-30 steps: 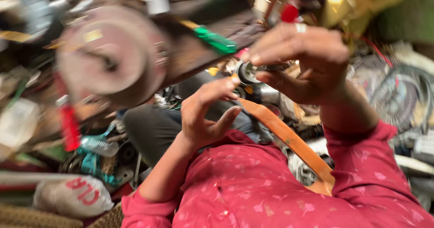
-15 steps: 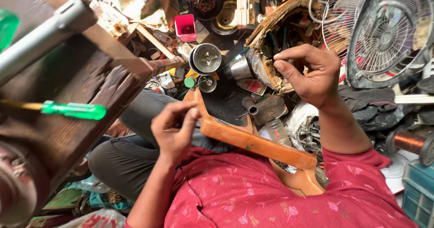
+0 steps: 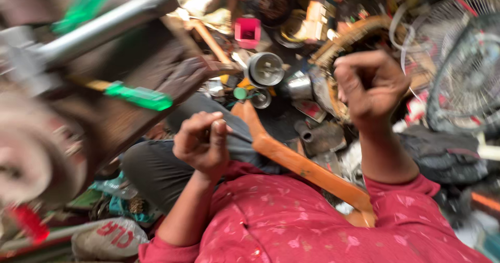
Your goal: The person works at a cluttered workbench repairing an electrical motor component. They use a hammer and screwdriver to adjust parts on a circular metal plate, then connect wires to a small white cylindrical component. The workspace contains various tools and disassembled motor parts.
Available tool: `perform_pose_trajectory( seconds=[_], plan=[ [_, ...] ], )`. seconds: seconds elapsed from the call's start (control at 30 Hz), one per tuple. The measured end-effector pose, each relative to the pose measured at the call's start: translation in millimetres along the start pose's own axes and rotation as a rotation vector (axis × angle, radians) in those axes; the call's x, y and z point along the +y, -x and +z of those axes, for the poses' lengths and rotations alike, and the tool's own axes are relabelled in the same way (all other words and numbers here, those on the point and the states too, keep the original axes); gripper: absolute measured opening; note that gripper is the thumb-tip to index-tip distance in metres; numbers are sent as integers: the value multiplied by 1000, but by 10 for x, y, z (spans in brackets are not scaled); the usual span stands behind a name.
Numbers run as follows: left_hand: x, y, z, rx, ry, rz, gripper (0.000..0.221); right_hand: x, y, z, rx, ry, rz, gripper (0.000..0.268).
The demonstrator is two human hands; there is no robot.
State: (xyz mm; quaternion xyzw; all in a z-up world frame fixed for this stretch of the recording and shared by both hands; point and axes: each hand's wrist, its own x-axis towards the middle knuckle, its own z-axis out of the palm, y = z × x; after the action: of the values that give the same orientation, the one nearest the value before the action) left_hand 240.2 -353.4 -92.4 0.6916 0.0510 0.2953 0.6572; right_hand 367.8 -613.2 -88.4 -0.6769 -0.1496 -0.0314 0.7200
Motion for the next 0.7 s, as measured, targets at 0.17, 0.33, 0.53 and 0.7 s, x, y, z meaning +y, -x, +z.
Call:
perform_pose_trajectory(
  seconds=[0.17, 0.33, 0.53, 0.7],
  plan=[
    [309, -10, -461, 56, -237, 407, 14, -332, 98, 794, -319, 137, -133, 8],
    [608, 235, -956, 3, -258, 71, 31, -677, 127, 1516, -615, 137, -351, 9],
    [701, 685, -1546, 33, -194, 103, 15, -922, 351, 2354, -1055, 30, -544, 25],
    [838, 881, -1900, -215, -131, 268, 32, -1132, 745, 2951, -1225, -158, -480, 55]
  ],
)
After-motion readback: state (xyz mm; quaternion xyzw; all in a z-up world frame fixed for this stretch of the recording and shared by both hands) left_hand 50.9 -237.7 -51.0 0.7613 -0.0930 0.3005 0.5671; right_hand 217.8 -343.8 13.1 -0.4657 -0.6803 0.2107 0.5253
